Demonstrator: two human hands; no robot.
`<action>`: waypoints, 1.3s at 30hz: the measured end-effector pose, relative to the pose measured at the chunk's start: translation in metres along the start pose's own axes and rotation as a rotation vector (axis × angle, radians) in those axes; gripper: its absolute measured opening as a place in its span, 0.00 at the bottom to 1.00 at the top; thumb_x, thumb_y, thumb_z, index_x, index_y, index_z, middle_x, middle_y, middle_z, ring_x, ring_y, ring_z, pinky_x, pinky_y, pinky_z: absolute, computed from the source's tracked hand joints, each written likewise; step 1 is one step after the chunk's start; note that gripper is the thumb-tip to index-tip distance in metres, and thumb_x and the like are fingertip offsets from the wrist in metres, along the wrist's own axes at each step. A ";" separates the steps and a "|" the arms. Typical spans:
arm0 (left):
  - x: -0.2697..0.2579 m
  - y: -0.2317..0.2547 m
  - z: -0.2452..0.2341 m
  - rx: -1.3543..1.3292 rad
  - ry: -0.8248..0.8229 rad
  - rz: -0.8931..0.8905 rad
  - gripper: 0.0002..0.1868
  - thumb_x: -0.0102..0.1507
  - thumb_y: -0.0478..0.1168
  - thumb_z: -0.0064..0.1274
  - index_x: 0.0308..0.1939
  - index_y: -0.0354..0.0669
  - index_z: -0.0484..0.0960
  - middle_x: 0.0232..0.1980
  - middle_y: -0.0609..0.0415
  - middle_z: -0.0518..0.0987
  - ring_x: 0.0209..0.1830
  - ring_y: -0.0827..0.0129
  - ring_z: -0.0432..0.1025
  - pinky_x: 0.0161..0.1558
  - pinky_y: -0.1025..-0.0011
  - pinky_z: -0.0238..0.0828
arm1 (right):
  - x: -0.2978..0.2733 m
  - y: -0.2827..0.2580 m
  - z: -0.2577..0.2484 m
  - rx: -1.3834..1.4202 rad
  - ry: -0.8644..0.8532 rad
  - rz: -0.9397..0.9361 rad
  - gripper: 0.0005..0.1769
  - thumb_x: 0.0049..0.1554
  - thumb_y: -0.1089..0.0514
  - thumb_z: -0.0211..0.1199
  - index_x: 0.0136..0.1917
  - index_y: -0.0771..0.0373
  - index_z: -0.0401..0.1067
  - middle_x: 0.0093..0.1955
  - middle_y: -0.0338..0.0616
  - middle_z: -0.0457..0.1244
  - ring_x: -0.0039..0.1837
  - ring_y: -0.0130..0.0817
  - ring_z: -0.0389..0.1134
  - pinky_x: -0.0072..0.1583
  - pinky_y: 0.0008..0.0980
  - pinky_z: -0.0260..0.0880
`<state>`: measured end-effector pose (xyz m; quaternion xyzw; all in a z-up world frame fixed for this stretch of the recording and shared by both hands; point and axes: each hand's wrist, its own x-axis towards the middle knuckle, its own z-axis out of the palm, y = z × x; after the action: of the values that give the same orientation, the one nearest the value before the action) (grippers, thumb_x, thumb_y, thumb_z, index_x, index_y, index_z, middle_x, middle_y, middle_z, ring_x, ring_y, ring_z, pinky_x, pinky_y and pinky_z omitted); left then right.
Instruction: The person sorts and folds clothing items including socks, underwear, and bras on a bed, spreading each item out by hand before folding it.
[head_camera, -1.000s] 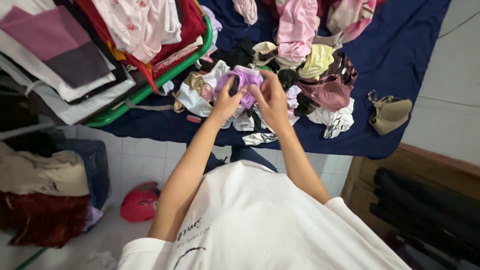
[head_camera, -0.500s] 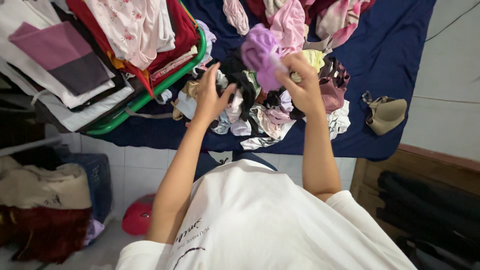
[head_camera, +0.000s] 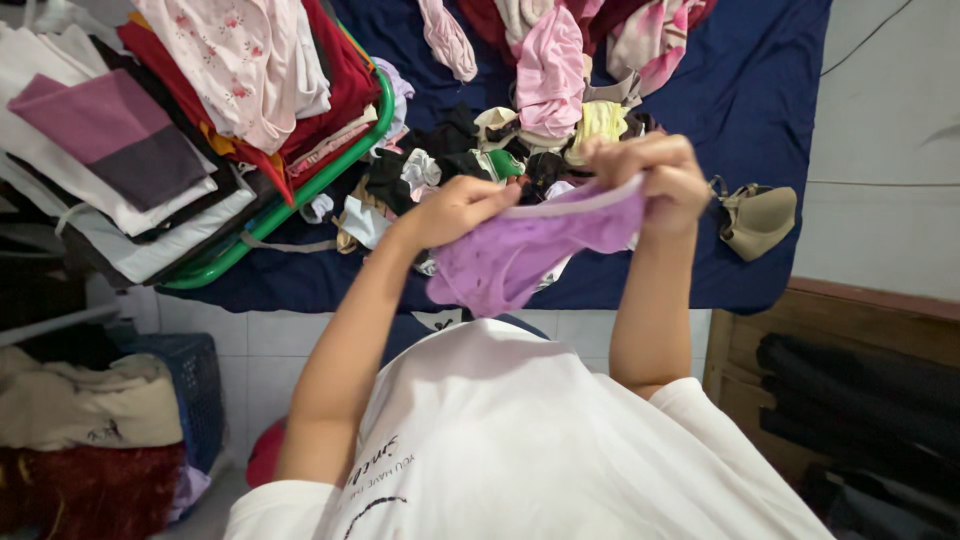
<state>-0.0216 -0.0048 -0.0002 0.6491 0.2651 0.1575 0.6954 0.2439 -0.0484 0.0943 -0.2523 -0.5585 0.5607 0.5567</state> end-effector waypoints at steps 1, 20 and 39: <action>-0.008 0.004 -0.005 0.113 0.044 -0.051 0.20 0.74 0.52 0.49 0.40 0.38 0.82 0.31 0.56 0.74 0.34 0.76 0.67 0.40 0.73 0.65 | -0.004 -0.003 -0.004 0.014 0.018 -0.018 0.12 0.46 0.56 0.52 0.30 0.68 0.66 0.26 0.47 0.58 0.30 0.35 0.53 0.54 0.40 0.60; -0.089 0.066 -0.045 1.069 0.679 0.433 0.15 0.62 0.44 0.66 0.37 0.32 0.85 0.48 0.45 0.80 0.56 0.49 0.72 0.65 0.52 0.64 | -0.016 -0.044 0.005 -1.039 -0.019 0.224 0.11 0.54 0.59 0.71 0.37 0.70 0.76 0.50 0.46 0.71 0.45 0.30 0.69 0.64 0.37 0.64; -0.102 0.077 -0.015 0.206 0.153 0.359 0.07 0.71 0.36 0.55 0.50 0.37 0.79 0.34 0.60 0.80 0.29 0.83 0.72 0.32 0.80 0.67 | -0.007 -0.012 0.029 -1.140 0.094 0.157 0.09 0.58 0.61 0.75 0.49 0.69 0.79 0.49 0.45 0.71 0.47 0.31 0.73 0.46 0.29 0.72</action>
<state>-0.1027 -0.0416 0.0920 0.7395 0.2121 0.2998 0.5641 0.2235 -0.0682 0.1102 -0.5779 -0.7267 0.1991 0.3136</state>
